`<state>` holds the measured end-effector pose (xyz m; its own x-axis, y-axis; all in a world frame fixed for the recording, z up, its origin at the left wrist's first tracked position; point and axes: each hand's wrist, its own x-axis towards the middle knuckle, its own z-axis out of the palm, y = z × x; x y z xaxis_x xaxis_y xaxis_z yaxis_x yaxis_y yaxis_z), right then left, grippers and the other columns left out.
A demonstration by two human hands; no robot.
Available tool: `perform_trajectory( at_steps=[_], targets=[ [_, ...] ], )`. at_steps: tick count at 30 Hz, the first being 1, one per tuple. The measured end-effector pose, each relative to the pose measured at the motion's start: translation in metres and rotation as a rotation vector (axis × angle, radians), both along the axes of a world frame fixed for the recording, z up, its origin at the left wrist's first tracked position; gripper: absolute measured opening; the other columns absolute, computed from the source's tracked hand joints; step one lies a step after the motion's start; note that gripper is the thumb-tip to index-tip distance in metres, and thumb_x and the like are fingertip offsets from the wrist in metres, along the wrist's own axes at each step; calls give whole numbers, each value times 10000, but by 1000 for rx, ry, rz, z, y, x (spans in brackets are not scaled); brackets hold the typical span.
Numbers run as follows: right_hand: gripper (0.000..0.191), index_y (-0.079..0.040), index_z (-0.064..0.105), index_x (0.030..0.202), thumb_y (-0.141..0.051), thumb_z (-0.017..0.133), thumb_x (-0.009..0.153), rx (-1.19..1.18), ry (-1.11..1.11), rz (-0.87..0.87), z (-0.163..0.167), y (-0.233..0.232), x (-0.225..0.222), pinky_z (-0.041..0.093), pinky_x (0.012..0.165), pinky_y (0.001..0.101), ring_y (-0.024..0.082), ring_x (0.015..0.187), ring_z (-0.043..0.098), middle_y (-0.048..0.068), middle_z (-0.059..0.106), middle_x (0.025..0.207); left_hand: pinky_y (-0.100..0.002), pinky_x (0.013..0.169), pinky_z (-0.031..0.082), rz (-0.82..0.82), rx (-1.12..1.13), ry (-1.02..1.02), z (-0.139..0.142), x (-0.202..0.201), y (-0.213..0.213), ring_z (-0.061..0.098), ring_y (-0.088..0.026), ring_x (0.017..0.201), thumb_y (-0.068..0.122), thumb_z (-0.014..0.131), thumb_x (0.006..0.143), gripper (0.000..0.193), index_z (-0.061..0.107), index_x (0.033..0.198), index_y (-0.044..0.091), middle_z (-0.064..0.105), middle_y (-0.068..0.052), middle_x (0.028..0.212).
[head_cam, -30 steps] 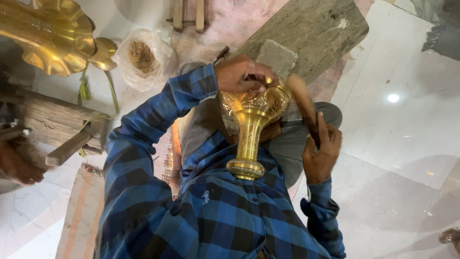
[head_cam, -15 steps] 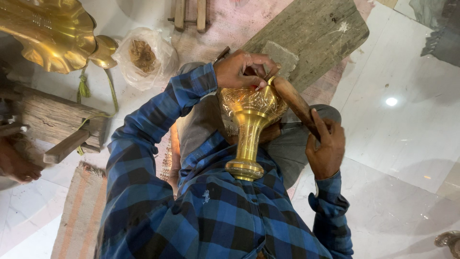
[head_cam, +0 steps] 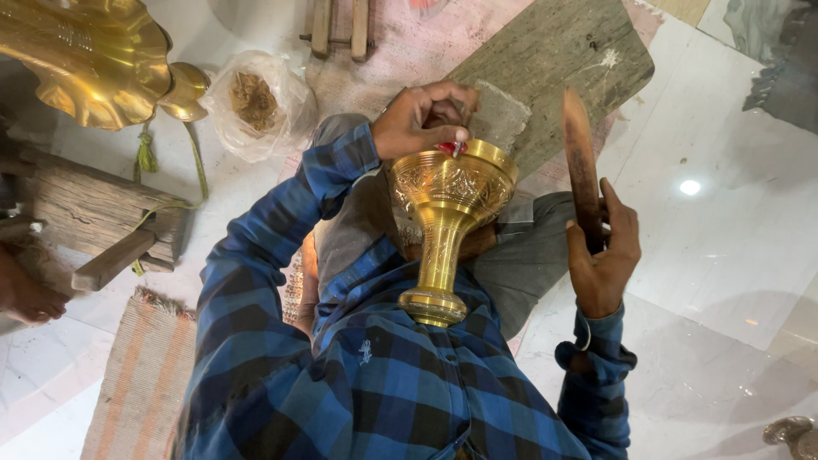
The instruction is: The person sits on the floor holding a brass vase on their lap and hammers a punch against the vase's surface with a wooden mallet, working the engraved pattern around the rim. They reposition the punch and rotate the vase between hammering sequences.
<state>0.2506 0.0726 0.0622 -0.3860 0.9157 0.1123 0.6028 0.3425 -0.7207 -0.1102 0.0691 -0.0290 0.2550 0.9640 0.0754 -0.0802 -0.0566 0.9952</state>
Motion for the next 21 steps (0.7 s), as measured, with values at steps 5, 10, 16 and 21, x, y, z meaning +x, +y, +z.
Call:
perform_trajectory(
  at_steps=[5,10,16,21],
  targets=[
    [589,29,508,1493,40,660,924,-271,288,-58,-25,-15,1,518,1102,394,282,1302,605,174,592,1366,-319,865,646,130,40,-4,-4,4,-14,755,-157,926,164,746,1006,553,477,1473,38,751,-93,1033],
    [591,56,499,1464,41,653,893,-336,290,-126,-37,-23,8,519,1110,404,299,1302,610,194,592,1371,-347,921,653,131,19,130,2,14,-19,774,-191,984,180,768,990,588,504,1503,64,771,-130,1103],
    [626,-8,542,1475,50,669,865,-120,84,-19,-22,-9,11,551,1035,388,292,1209,626,172,580,1278,-352,866,670,224,38,278,8,34,-15,776,-212,939,162,787,933,601,532,1472,83,761,-155,1111],
    [600,-49,571,1495,10,714,916,87,-100,99,-6,16,5,554,970,393,315,1141,641,183,594,1259,-338,857,682,287,-58,264,12,39,-25,789,-193,912,112,775,953,563,534,1462,94,772,-138,1075]
  ],
)
